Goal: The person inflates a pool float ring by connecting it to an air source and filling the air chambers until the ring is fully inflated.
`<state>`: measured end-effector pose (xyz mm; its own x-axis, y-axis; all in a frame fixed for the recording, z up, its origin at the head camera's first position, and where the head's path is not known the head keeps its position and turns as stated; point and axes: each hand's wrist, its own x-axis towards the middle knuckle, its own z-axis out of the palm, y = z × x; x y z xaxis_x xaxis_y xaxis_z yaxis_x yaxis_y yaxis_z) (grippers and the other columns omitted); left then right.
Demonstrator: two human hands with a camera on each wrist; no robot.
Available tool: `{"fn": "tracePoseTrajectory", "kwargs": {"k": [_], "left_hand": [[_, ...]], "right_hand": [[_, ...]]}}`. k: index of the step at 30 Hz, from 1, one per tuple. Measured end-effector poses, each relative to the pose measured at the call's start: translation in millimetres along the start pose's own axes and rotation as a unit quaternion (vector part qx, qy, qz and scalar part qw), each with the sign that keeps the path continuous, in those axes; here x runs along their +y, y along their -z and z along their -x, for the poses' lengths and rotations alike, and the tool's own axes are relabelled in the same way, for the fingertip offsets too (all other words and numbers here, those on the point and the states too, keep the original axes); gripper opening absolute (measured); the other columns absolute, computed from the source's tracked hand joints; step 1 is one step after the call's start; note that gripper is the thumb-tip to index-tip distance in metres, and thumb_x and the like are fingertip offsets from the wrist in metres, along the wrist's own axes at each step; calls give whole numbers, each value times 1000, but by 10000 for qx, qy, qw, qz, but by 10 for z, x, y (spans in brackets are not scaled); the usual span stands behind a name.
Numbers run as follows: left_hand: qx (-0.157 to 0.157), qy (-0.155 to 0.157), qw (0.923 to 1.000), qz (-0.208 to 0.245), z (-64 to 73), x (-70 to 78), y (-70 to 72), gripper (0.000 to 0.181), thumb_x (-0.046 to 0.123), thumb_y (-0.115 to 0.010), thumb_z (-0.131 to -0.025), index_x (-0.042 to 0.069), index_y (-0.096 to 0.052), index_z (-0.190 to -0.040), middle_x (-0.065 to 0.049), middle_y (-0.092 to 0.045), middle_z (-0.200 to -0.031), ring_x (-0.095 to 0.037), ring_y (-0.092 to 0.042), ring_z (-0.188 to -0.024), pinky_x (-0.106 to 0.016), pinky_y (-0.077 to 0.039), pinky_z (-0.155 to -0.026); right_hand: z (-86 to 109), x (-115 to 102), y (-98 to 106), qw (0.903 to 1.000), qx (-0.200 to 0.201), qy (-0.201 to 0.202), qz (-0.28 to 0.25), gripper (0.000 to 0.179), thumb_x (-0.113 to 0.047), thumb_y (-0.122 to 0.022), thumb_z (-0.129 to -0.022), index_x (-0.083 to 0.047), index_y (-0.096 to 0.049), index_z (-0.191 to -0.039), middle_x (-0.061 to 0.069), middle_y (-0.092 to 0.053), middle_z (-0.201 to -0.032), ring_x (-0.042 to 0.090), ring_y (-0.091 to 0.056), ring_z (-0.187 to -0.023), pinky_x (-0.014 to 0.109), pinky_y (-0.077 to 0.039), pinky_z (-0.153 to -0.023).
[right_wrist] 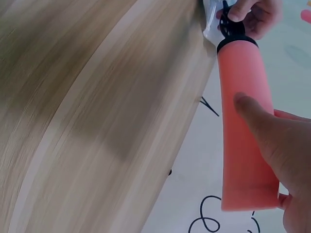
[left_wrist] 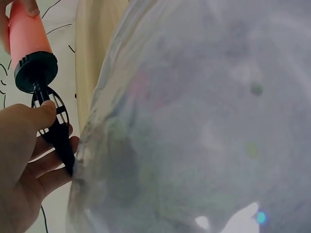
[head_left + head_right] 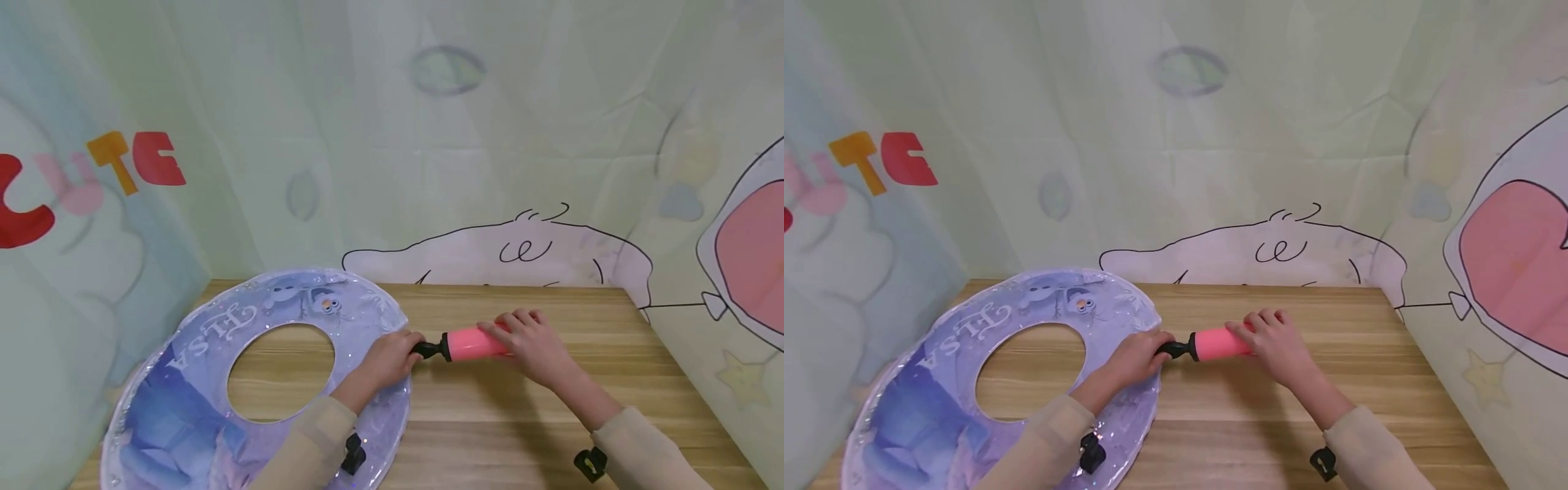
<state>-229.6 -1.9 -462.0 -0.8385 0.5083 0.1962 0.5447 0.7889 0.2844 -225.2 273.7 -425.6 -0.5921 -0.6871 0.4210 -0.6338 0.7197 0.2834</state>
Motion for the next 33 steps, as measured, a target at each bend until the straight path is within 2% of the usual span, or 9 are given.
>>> {"fn": "tracePoseTrajectory", "kwargs": {"k": [7,14,23,28,31,33], "left_hand": [[-252,177,9995,-76,-4,20,25,23,22,-63,-87,13,-62,-108,-2,-65,-94,-14,-59,-81,-32,-49,-74],[-164,83,9998,-51,5,10,48,23,22,-64,-86,12,-63,-106,-3,-65,-93,-16,-61,-81,-33,-50,-74],[-199,177,9996,-15,9,-15,31,23,23,-64,-85,13,-62,-107,-1,-65,-91,-15,-60,-80,-32,-49,-73],[-161,143,9998,-12,14,-17,29,23,22,-64,-86,13,-62,-106,-2,-64,-91,-15,-60,-80,-33,-50,-73],[-196,159,9997,2,22,-18,36,22,22,-64,-86,13,-62,-106,-2,-64,-91,-15,-60,-80,-33,-50,-73],[-239,190,9995,7,25,-22,37,23,22,-64,-86,13,-62,-107,-2,-64,-92,-15,-59,-79,-32,-50,-73]], "right_hand": [[128,128,37,9998,-145,-83,-95,64,-40,-84,-59,-24,-62,-117,4,-63,-94,26,-55,-90,44,-43,-77],[263,292,97,9999,72,-95,-101,65,-39,-85,-56,-23,-63,-115,4,-63,-92,26,-56,-88,44,-43,-73],[447,495,219,9996,-127,-217,-139,66,-38,-84,-59,-22,-61,-119,6,-63,-97,29,-56,-92,47,-42,-77],[540,596,279,9995,-88,-288,-103,64,-37,-83,-61,-22,-60,-119,6,-63,-99,30,-57,-93,48,-42,-77],[591,647,316,9993,-46,-347,-149,56,-58,-63,-76,-21,-61,-118,8,-63,-98,31,-57,-92,49,-42,-77],[617,677,338,9992,-33,-352,-163,58,-64,-45,-82,-21,-60,-118,8,-64,-99,31,-57,-92,50,-42,-76]]}}
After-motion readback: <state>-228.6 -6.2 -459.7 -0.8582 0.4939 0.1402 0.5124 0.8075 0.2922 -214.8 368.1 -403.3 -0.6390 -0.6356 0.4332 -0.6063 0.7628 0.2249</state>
